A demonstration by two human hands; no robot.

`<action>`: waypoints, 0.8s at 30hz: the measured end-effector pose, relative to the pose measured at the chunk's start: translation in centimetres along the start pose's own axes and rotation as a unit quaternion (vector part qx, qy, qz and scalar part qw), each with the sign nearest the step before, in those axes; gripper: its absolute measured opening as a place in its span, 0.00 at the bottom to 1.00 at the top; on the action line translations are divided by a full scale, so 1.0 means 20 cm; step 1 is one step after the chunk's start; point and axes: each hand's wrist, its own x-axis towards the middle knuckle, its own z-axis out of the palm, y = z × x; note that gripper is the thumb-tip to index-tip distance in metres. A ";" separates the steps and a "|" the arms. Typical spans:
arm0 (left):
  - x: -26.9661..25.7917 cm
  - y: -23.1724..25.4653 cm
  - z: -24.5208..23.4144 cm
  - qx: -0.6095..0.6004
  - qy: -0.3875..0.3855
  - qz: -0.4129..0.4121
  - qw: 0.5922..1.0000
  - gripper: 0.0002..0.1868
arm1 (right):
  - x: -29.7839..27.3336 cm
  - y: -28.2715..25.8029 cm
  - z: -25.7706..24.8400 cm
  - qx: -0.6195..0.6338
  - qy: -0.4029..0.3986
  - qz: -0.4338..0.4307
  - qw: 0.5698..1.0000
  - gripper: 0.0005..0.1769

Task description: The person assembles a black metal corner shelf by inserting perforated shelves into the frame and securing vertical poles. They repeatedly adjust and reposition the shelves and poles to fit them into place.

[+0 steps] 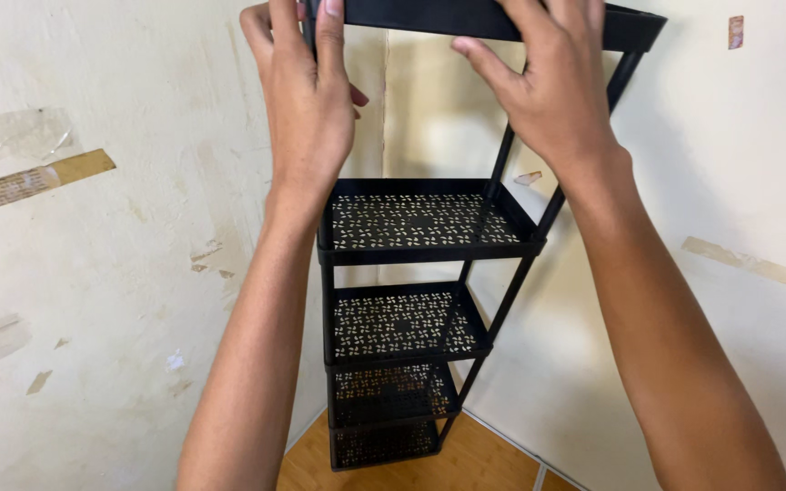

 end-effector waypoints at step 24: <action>-0.05 -0.11 0.05 -0.136 0.032 -0.035 0.990 0.22 | 0.11 -0.18 0.32 -0.018 0.045 -0.038 0.998 0.16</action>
